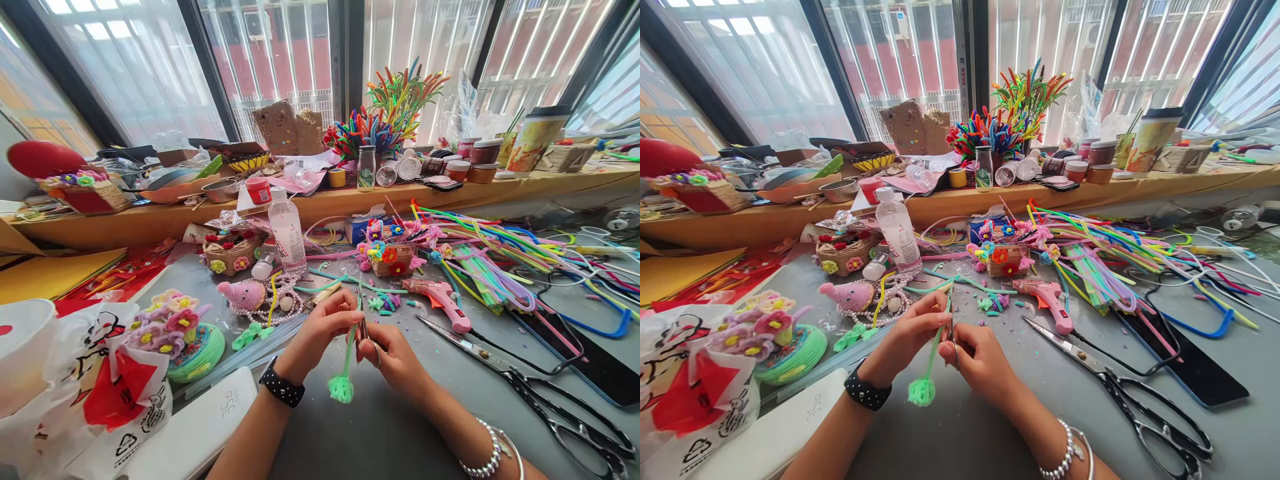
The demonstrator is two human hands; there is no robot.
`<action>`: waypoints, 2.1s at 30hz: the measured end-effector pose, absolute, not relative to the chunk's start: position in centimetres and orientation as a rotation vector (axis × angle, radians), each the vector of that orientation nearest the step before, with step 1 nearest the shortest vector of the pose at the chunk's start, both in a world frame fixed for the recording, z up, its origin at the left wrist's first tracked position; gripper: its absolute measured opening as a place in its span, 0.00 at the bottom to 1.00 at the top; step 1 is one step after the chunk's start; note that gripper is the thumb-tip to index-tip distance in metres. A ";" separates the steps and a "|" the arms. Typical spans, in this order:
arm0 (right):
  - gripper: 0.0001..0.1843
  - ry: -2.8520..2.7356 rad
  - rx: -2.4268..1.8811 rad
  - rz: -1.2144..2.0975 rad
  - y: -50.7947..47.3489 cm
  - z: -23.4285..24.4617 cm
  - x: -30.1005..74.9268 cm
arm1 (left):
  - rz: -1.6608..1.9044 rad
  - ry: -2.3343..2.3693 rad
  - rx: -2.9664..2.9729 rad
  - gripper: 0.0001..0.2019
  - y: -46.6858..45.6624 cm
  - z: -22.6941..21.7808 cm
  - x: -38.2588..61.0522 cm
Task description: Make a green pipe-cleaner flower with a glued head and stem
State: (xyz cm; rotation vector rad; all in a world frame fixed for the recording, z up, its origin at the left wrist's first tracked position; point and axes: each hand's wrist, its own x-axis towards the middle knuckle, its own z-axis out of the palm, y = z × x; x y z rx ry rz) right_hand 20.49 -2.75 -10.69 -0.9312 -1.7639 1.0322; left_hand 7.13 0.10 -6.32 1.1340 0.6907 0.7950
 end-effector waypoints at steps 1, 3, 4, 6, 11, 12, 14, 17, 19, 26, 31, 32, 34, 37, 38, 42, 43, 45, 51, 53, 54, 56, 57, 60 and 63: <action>0.29 -1.764 -0.938 1.031 -2.7 -10.7 20.5 | 0.798 0.693 1.132 0.08 0.1 -6.3 7.1; 0.29 -1.761 -0.962 1.027 -2.7 -10.6 20.4 | 0.812 0.703 1.131 0.08 0.1 -6.3 7.2; 0.29 -1.756 -0.979 1.025 -2.7 -10.6 20.4 | 0.818 0.707 1.130 0.08 0.1 -6.3 7.2; 0.29 -1.751 -1.017 1.019 -2.7 -10.5 20.4 | 0.825 0.707 1.128 0.09 0.1 -6.3 7.3; 0.28 -1.748 -1.055 0.971 -2.7 -10.5 20.4 | 0.839 0.729 1.131 0.09 0.1 -6.4 7.4; 0.28 -1.746 -1.057 0.970 -2.7 -10.5 20.4 | 0.841 0.732 1.133 0.09 0.2 -6.4 7.4; 0.28 -1.746 -1.060 0.978 -2.6 -10.6 20.4 | 0.843 0.734 1.137 0.08 0.2 -6.4 7.3; 0.29 -1.744 -1.045 0.998 -2.6 -10.7 20.4 | 0.848 0.732 1.140 0.08 0.1 -6.3 7.3; 0.29 -1.744 -1.013 1.015 -2.6 -10.8 20.4 | 0.847 0.726 1.143 0.08 0.1 -6.2 7.3; 0.29 -1.758 -0.960 1.026 -2.7 -10.7 20.6 | 0.802 0.718 1.158 0.08 -0.1 -6.0 7.5; 0.28 -1.742 -1.019 0.999 -2.7 -10.7 20.6 | 0.821 0.750 1.153 0.08 0.0 -6.1 7.4; 0.28 -1.739 -1.025 0.995 -2.6 -10.7 20.6 | 0.823 0.752 1.154 0.08 0.1 -6.2 7.4; 0.28 -1.737 -1.038 0.980 -2.6 -10.6 20.6 | 0.824 0.754 1.157 0.08 0.1 -6.3 7.4; 0.29 -1.749 -1.058 0.951 -2.6 -10.5 20.5 | 0.836 0.756 1.163 0.08 0.2 -6.3 7.4; 0.29 -1.753 -1.062 0.947 -2.6 -10.5 20.5 | 0.840 0.757 1.164 0.08 0.2 -6.3 7.4; 0.30 -1.757 -1.026 0.975 -2.7 -10.6 20.5 | 0.829 0.755 1.164 0.08 0.1 -6.1 7.3; 0.30 -1.759 -1.007 0.982 -2.7 -10.6 20.5 | 0.817 0.749 1.166 0.08 0.0 -6.0 7.3; 0.31 -1.764 -0.976 0.990 -2.8 -10.6 20.6 | 0.788 0.734 1.173 0.07 0.0 -6.0 7.3; 0.30 -1.741 -1.010 0.992 -2.8 -10.6 20.6 | 0.774 0.728 1.174 0.08 -0.1 -6.0 7.3; 0.29 -1.736 -1.041 0.984 -2.8 -10.6 20.6 | 0.791 0.733 1.165 0.08 0.0 -6.0 7.3; 0.29 -1.735 -1.051 0.977 -2.8 -10.6 20.6 | 0.801 0.734 1.163 0.08 0.0 -6.0 7.3; 0.29 -1.738 -1.061 0.966 -2.7 -10.6 20.6 | 0.813 0.732 1.166 0.07 0.1 -6.1 7.3; 0.29 -1.739 -1.063 0.963 -2.7 -10.6 20.6 | 0.812 0.729 1.170 0.07 0.1 -6.1 7.3; 0.30 -1.735 -1.057 0.975 -2.7 -10.6 20.6 | 0.801 0.726 1.178 0.07 0.1 -6.2 7.3; 0.30 -1.743 -1.019 0.991 -2.7 -10.8 20.6 | 0.789 0.728 1.184 0.08 0.1 -6.2 7.3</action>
